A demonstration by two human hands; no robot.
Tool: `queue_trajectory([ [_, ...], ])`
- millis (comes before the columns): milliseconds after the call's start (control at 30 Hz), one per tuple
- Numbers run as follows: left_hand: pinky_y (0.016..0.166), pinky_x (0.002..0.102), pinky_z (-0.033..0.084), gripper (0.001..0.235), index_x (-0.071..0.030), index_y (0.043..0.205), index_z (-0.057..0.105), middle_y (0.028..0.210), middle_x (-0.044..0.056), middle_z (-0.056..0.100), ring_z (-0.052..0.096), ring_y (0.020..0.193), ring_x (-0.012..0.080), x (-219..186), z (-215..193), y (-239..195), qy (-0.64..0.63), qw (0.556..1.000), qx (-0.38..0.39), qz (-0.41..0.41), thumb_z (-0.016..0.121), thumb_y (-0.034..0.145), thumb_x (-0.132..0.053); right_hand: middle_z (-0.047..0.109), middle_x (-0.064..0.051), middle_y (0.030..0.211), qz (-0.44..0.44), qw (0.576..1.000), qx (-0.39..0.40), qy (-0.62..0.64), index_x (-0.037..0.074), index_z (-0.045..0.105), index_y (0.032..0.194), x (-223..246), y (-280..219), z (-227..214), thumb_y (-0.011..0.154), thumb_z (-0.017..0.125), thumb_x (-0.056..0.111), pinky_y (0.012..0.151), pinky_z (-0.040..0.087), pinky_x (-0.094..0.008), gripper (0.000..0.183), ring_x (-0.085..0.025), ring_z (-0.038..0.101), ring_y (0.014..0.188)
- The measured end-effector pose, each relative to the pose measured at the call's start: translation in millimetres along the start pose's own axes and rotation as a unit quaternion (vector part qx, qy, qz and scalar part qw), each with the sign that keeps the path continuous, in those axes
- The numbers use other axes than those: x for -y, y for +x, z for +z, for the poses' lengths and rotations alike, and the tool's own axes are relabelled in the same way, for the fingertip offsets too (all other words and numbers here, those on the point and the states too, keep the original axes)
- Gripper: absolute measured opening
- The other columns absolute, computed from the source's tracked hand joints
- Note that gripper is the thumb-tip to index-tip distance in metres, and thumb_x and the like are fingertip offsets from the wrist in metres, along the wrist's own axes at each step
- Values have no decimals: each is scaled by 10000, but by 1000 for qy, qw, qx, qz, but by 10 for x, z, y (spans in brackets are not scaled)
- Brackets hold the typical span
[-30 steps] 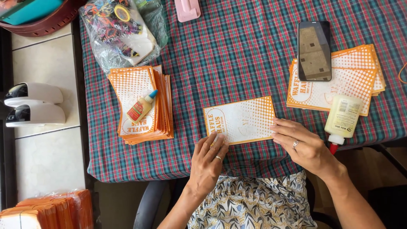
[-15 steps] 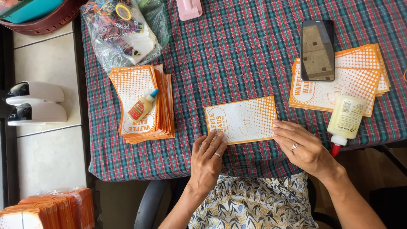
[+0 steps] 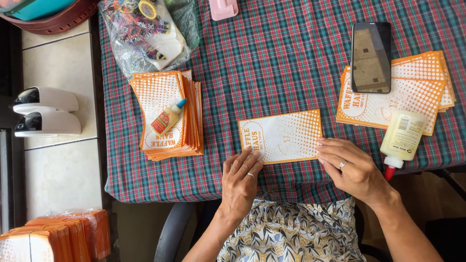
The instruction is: Manually assembling paper bags by applying glue to the edges and folding them into shape.
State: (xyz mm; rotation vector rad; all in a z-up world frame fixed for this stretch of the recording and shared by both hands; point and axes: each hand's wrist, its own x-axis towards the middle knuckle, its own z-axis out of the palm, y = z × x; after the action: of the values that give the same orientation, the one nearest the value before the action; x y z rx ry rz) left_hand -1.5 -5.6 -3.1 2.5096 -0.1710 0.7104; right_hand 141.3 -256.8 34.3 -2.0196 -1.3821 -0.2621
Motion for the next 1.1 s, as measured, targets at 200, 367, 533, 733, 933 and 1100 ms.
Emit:
queue_trajectory([
  [200,1030,518,490,327,-26,1235,699,1322,153,703,629,1309,361,8,-46,5,9,1000,8,7,761,926,59,684,-150,1066,61,997,57,-5,-79,688,1066,-44,75,-41,849,753,-35,999,578,-404,231,-328,603,1124],
  [367,1075,537,460,279,-33,1223,709,1340,144,689,613,1328,353,41,-85,12,-11,1000,18,11,740,952,23,555,-99,1424,69,973,148,-161,35,552,1366,-150,112,-83,746,792,132,1200,302,-598,672,-369,341,1480],
  [533,1109,532,432,299,-61,1268,693,1381,130,669,601,1353,328,39,-130,-10,-15,999,31,2,739,973,-29,75,-107,1749,82,960,222,-150,44,132,1645,-242,220,-129,760,670,174,1224,-4,-674,1044,-422,-100,1601],
  [733,1072,523,469,177,-18,1076,763,1227,160,734,665,1237,331,-72,-90,176,-8,1000,-4,-26,789,935,-122,28,-39,1754,62,954,249,-157,115,41,1667,-338,256,-200,711,741,347,1200,49,-700,1207,-457,-3,1575],
  [933,705,376,404,104,-68,1020,689,931,87,695,573,821,239,-259,281,700,-11,997,-63,-32,751,973,-136,-8,-17,1752,75,953,267,-123,134,6,1666,-343,281,-236,726,771,351,1196,19,-696,1232,-439,-26,1573],
  [1100,621,355,504,235,122,1229,665,926,154,582,519,831,246,-423,863,992,-15,998,40,-53,630,1032,-1,-16,-30,1755,66,947,276,-148,94,37,1658,-353,285,-226,702,774,382,1201,16,-673,1241,-421,-56,1576],
])
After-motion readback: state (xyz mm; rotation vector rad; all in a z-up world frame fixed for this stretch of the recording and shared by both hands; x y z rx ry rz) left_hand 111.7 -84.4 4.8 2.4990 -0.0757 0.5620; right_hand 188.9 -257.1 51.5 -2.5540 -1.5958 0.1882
